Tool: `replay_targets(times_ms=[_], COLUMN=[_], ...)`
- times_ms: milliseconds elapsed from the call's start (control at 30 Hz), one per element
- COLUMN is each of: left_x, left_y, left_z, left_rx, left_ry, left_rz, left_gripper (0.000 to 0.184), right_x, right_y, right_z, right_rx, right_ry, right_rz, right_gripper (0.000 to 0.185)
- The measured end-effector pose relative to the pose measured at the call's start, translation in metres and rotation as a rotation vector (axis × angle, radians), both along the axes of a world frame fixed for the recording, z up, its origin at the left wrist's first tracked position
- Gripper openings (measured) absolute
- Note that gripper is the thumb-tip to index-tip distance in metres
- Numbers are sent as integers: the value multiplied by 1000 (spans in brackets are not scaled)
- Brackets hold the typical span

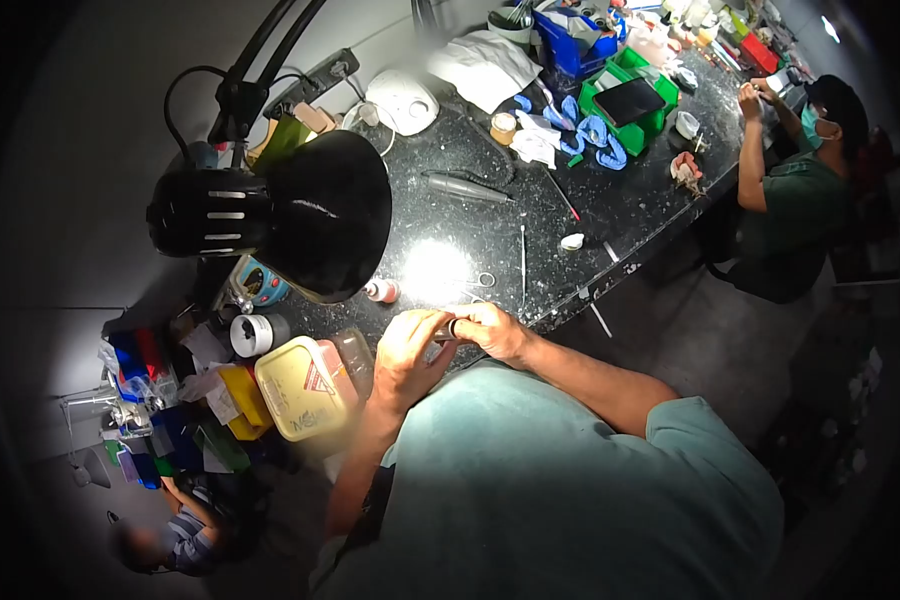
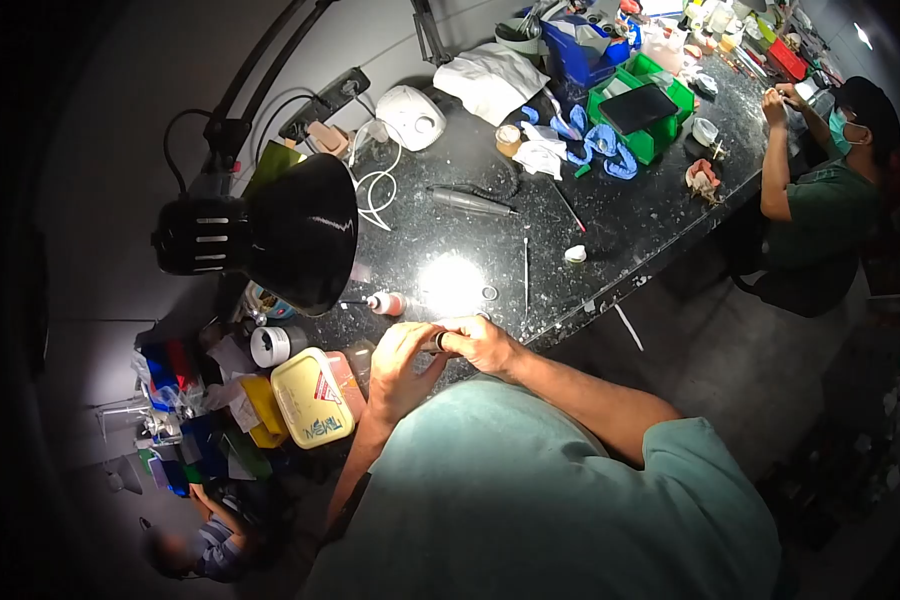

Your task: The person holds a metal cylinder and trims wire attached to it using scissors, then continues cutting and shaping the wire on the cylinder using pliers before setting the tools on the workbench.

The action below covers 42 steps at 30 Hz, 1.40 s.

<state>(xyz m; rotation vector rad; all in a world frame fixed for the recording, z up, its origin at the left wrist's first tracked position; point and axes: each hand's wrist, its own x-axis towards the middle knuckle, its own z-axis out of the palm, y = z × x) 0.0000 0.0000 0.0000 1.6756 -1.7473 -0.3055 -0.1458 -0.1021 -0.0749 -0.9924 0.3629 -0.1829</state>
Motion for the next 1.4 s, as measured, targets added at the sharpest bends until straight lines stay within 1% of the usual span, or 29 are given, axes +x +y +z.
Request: replay_targets(times_ms=[67,100,167,267,367,467,567,667,767,867,967,1000,1100,1133,1233,1267,1367,1400], left_x=[0,-6,-4,-4,-6,-2,-2,0,2,2,-2,-2,-1,-1,0,0,0,0], left_y=[3,4,9,7,0,2,5,8,11,8,-1,-1,-1,0,1,2,5,5], left_z=[3,-7,-11,-6,12,10,7,-5,-11,-8,9,8,8,7,4,0,-5,-6], left_rx=[11,24,56,53,48,35,10,-32,-14,1,1,5,39,58,74,59,43,42], left_ry=[2,52,106,96,48,42,52,-16,8,24,40,32,55,52,49,52,57,56], left_rz=[19,36,68,74,10,-45,-33,-16,-19,-28,-57,-67,-101,-101,-96,-89,-71,-64], left_gripper=[45,46,48,47,47,49,49,51,50,48,46,45,44,44,45,45,45,45], right_x=[0,-6,0,3,4,4,6,3,3,3,2,2,0,-1,-3,-2,1,1], right_y=[-2,-1,6,3,4,4,11,6,2,3,3,3,2,0,0,4,5,4], right_z=[7,9,23,24,21,12,9,11,25,20,17,23,10,9,13,18,19,16], right_rx=[-135,-1,271,277,246,201,363,401,414,342,235,248,204,174,252,353,381,355], right_ry=[77,92,77,-14,35,36,21,76,80,34,52,53,42,42,33,35,27,17], right_rz=[86,55,-12,64,34,54,9,68,125,107,56,36,72,99,102,46,65,69], right_gripper=[34,34,35,34,32,31,35,38,37,33,30,29,29,32,36,39,39,40])
